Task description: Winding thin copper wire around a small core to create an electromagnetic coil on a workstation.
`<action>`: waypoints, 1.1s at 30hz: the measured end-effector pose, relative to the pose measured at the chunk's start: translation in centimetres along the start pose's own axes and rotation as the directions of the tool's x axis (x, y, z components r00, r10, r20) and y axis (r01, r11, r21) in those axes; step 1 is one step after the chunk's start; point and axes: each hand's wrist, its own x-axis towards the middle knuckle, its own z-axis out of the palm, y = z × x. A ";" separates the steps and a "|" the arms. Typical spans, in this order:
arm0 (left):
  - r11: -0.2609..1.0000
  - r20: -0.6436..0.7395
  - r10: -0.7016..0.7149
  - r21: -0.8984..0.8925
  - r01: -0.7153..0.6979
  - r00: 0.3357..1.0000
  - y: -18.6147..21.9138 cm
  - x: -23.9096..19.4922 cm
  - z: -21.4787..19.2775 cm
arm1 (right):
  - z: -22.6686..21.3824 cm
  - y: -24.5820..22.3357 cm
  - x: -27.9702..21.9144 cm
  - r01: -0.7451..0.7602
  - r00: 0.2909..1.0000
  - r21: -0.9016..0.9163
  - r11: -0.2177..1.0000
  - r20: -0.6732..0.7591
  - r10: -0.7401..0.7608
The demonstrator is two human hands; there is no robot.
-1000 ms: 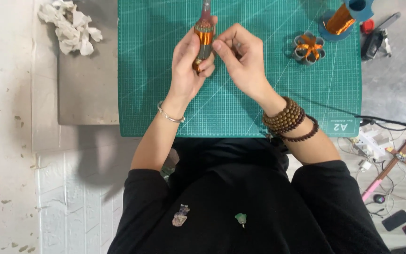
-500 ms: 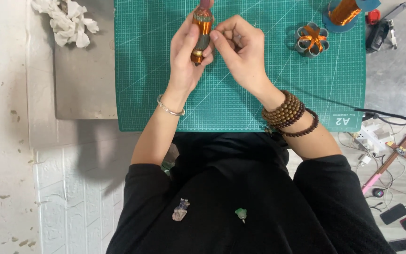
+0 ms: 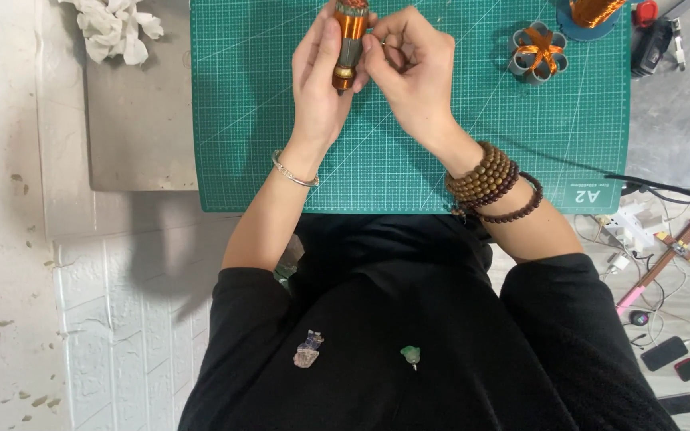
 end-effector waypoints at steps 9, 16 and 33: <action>0.992 -0.038 -0.101 -0.082 0.098 0.994 0.6 0.0 0.2 | -0.2 1.3 -0.6 -0.050 0.999 -0.107 0.993 -0.027 0.048; 0.998 -0.110 -0.036 -0.061 0.029 0.993 -0.8 0.0 -0.5 | 0.0 1.7 -0.6 -0.009 1.000 -0.083 0.996 -0.013 0.008; 0.999 -0.127 -0.021 -0.047 0.015 0.992 -0.9 0.0 -0.7 | 0.5 2.3 -0.9 -0.014 1.000 0.029 0.999 0.006 0.014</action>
